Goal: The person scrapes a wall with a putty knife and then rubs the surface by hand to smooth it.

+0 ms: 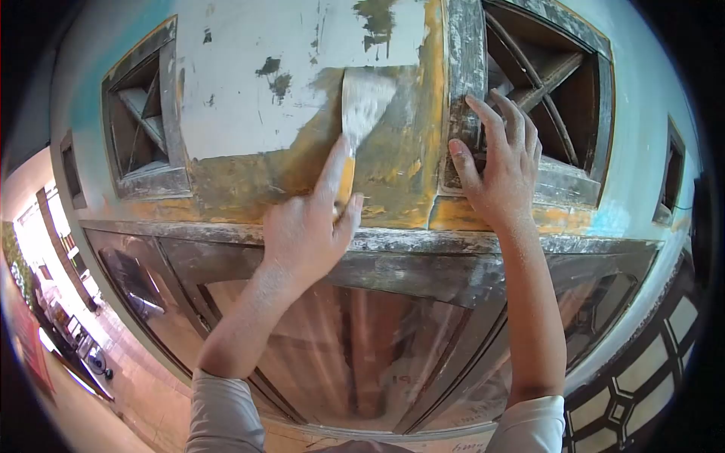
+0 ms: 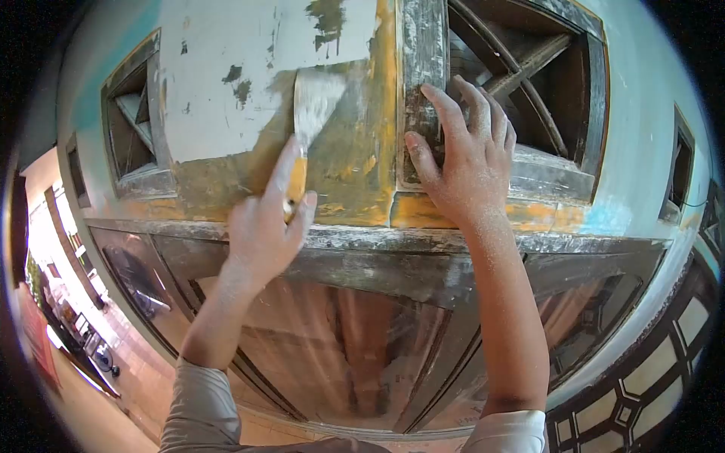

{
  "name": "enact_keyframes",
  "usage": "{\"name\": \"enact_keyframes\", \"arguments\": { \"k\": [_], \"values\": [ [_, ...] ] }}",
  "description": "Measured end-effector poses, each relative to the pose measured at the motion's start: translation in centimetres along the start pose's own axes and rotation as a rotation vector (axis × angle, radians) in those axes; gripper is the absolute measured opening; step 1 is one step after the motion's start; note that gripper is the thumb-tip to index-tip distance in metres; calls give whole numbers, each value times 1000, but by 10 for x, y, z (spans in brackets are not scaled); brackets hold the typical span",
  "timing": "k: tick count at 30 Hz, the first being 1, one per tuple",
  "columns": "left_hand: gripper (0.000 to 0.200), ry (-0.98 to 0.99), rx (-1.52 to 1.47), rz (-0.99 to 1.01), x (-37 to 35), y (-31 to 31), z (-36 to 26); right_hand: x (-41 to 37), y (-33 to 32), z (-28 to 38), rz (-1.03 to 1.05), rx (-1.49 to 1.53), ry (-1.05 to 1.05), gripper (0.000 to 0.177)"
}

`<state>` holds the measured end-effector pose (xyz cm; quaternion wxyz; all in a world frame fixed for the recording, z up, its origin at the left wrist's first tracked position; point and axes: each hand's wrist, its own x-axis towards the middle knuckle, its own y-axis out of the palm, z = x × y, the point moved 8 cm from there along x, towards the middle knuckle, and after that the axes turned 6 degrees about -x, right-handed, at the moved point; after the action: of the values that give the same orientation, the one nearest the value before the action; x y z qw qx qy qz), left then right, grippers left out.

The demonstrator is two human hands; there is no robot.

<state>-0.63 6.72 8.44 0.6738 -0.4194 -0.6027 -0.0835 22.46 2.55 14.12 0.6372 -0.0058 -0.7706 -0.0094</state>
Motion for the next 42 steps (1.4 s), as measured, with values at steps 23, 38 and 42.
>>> {"name": "enact_keyframes", "arguments": {
  "k": [23,38,42],
  "values": [
    [71,-23,41,31,28,2,-31,-2,-1,-9,-32,81,68,55],
    [60,267,193,-286,87,-48,-42,-2,0,-10,-13,110,91,54],
    [61,156,196,-268,82,-46,-32,-2,-2,-10,-29,110,100,54]
  ]
}}
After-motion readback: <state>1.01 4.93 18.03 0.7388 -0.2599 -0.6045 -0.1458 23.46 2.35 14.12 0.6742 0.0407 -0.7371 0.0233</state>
